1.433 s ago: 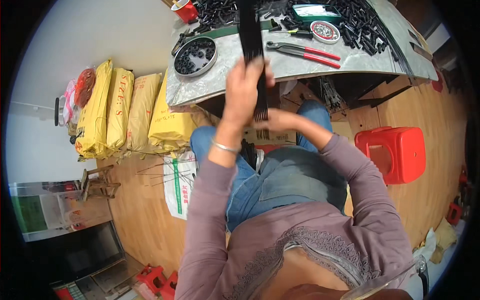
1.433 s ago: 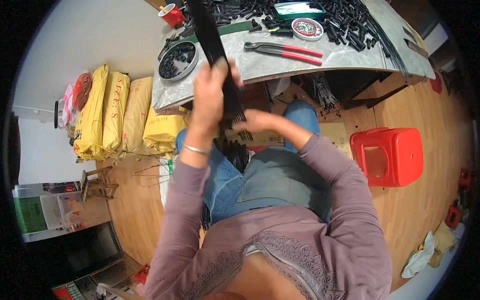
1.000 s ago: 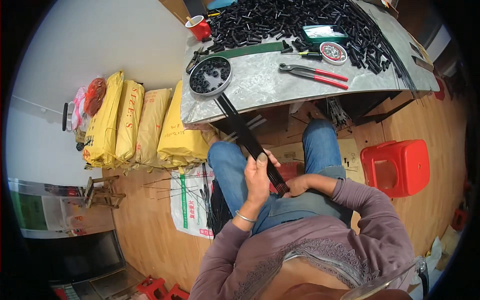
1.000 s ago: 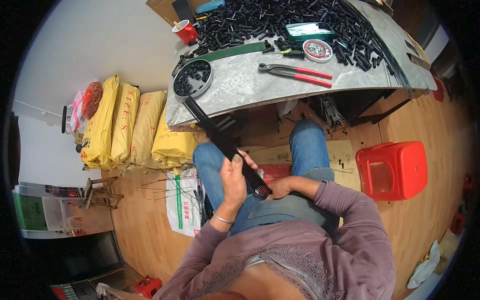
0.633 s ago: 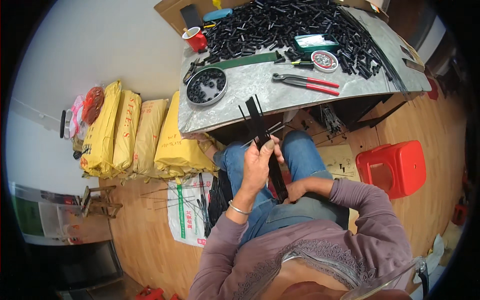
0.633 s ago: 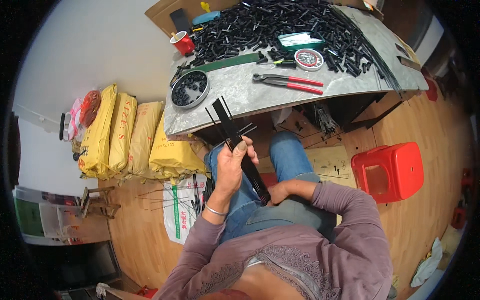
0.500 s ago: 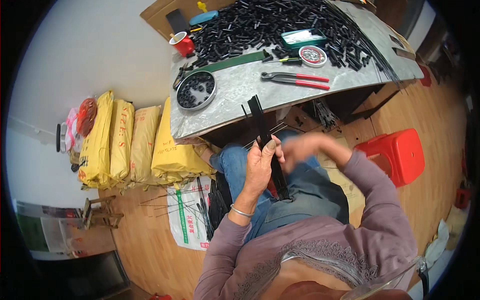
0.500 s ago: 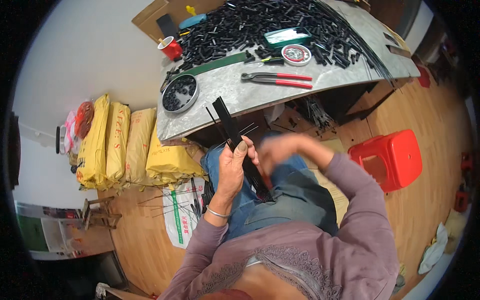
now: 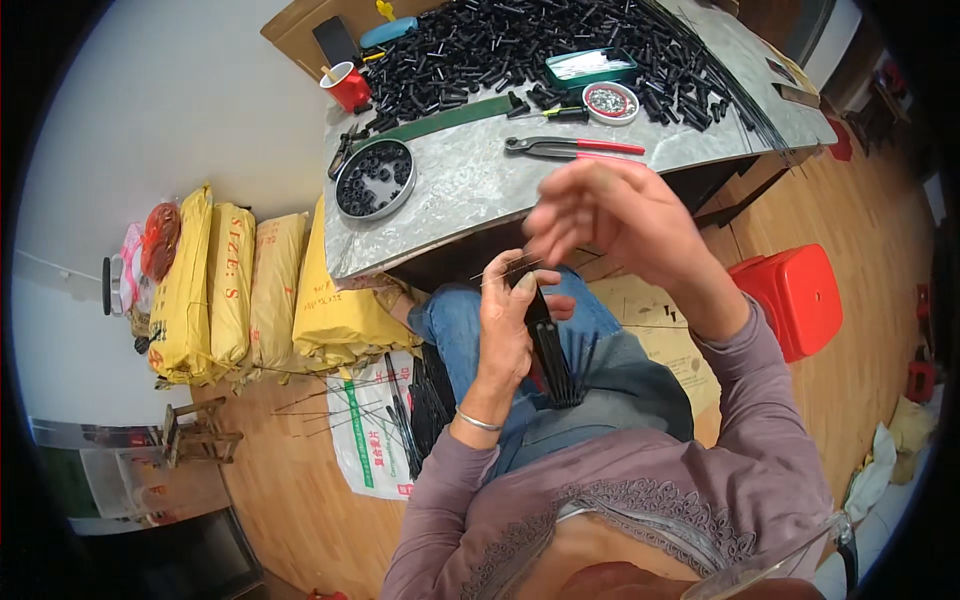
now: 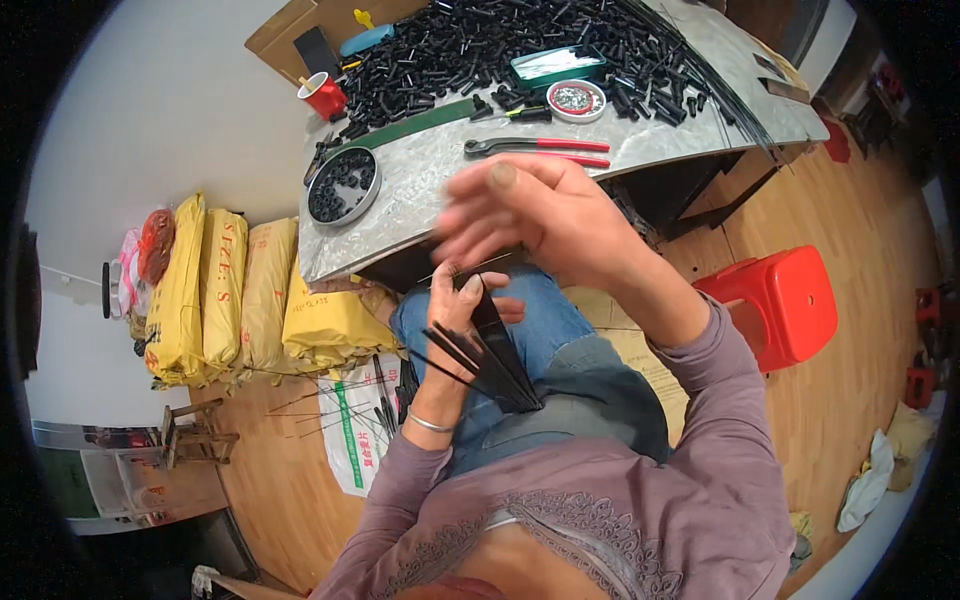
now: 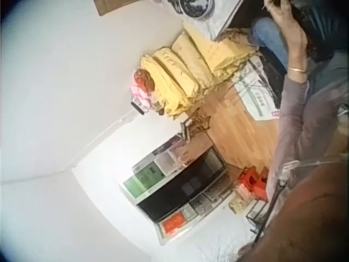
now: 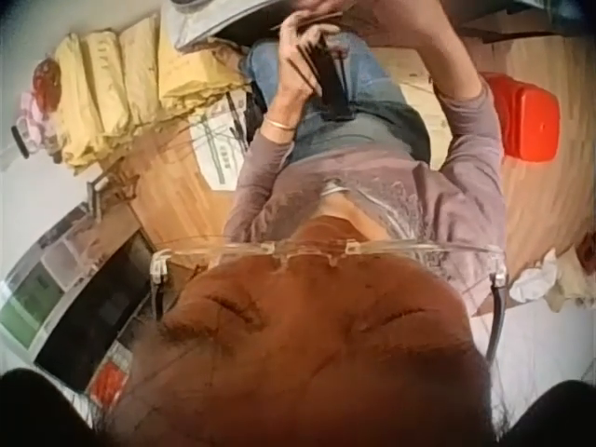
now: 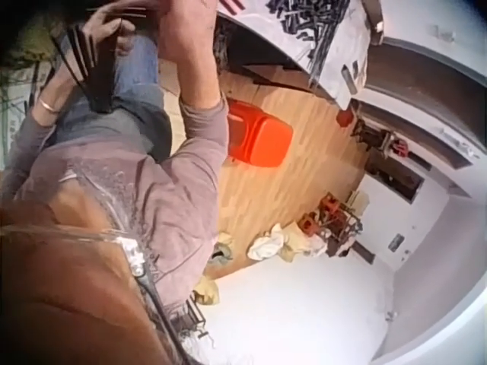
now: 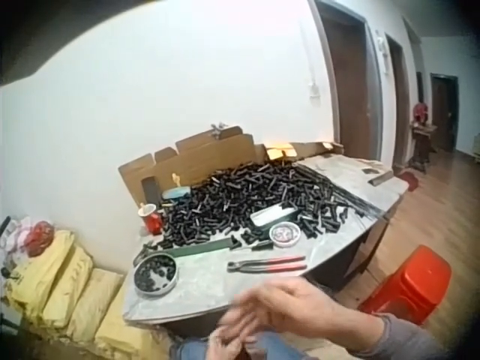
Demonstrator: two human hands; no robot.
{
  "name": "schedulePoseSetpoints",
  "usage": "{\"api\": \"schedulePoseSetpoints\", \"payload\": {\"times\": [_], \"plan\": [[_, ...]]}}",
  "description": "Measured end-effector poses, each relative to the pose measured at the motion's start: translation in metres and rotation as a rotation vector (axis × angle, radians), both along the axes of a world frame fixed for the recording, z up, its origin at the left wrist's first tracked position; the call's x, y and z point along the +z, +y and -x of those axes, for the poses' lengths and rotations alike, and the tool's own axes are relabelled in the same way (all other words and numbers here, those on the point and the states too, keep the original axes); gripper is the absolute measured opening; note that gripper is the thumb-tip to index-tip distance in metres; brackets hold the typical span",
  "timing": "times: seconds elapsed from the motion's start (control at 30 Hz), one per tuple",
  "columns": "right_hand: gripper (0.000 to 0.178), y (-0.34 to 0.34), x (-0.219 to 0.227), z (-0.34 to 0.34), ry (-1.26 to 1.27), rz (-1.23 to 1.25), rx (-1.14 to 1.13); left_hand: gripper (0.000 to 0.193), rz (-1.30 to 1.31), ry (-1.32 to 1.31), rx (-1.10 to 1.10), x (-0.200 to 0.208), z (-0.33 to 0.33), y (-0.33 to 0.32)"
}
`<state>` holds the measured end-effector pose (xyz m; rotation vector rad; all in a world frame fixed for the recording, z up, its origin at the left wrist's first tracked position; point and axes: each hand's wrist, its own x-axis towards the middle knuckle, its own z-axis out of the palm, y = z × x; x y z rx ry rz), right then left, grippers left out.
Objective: Organizing, bundling, and trimming black wires using pliers and labels at a manufacturing workstation.
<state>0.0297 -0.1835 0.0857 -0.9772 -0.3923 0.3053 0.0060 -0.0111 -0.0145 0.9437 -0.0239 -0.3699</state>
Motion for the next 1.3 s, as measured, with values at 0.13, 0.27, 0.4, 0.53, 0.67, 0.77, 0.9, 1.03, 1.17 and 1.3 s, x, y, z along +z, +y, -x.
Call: {"api": "schedulePoseSetpoints", "payload": {"times": [0.13, 0.27, 0.4, 0.53, 0.67, 0.77, 0.9, 1.03, 1.17, 1.3], "plan": [[0.018, -0.030, -0.074, -0.030, 0.174, 0.651, 0.000, 0.024, 0.000, 0.027, 0.106, -0.004, 0.002, -0.003], [0.018, -0.008, -0.116, -0.009, -0.020, 0.582, 0.363, 0.027, -0.174, -0.071, 0.039, 0.010, 0.006, 0.007], [0.023, 0.029, -0.119, 0.012, -0.143, 0.531, 0.245, 0.036, -0.235, -0.033, -0.003, -0.001, 0.009, 0.016], [0.030, 0.048, -0.111, 0.050, 0.022, 0.317, 0.048, 0.041, -0.099, 0.022, -0.226, 0.002, 0.012, 0.036], [0.035, 0.045, -0.118, 0.059, 0.258, 0.105, 0.164, 0.051, -0.120, 0.031, -0.576, 0.010, 0.002, 0.050], [0.035, 0.044, -0.114, 0.060, 0.327, 0.066, 0.165, 0.061, -0.158, -0.050, -0.515, 0.025, -0.002, 0.047], [0.032, 0.038, -0.118, 0.057, 0.456, -0.036, 0.122, 0.069, -0.287, -0.172, -0.640, 0.039, -0.068, 0.085], [0.032, 0.032, -0.121, 0.049, 0.502, -0.073, 0.093, 0.045, -0.420, -0.163, -0.381, 0.062, -0.170, 0.071], [0.034, 0.028, -0.128, 0.034, 0.555, -0.118, 0.113, 0.031, -0.537, -0.237, -0.332, 0.089, -0.267, 0.013], [0.034, 0.011, -0.139, 0.016, 0.626, -0.141, 0.103, 0.035, -0.781, -0.335, -0.173, 0.099, -0.346, -0.084]]}}
